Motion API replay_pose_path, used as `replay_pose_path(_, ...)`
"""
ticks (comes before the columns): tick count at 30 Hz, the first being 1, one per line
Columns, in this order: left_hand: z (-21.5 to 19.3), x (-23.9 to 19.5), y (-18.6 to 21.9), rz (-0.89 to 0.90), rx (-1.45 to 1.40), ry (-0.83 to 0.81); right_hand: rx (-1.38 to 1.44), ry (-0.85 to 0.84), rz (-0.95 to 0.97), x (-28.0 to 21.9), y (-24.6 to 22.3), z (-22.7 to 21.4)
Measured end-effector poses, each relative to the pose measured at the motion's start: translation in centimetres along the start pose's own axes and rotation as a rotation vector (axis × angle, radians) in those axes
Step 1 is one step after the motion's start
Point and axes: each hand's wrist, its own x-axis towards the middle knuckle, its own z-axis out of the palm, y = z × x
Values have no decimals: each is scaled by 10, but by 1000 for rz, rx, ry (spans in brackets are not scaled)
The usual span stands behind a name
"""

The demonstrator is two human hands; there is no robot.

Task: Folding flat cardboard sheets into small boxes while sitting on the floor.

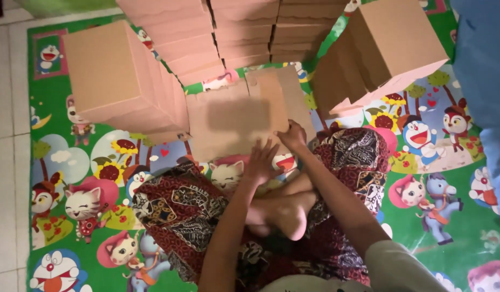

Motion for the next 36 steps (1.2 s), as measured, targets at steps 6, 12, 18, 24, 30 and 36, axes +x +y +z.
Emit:
replay_pose_path(6, -55, -25, -34, 292, -596, 581, 378, 82, -233, -30, 1, -60)
replay_pose_path(12, 25, 11, -85, -254, -368, 303, 33, 279, -405, -29, -4, -79)
replay_pose_path(18, 24, 3, -39, -433, -3, 54, -640, 62, -330, -56, -85, -18)
replay_pose_path(24, 33, -8, -54, -416, -55, 276, -828, 54, -455, -21, -38, 97)
replay_pose_path(30, 34, 30, -22, -609, -22, 224, -565, -30, -693, -48, 0, 33)
replay_pose_path(36, 18, 73, -2, -927, -51, -84, -447, -236, -616, -68, 13, -8)
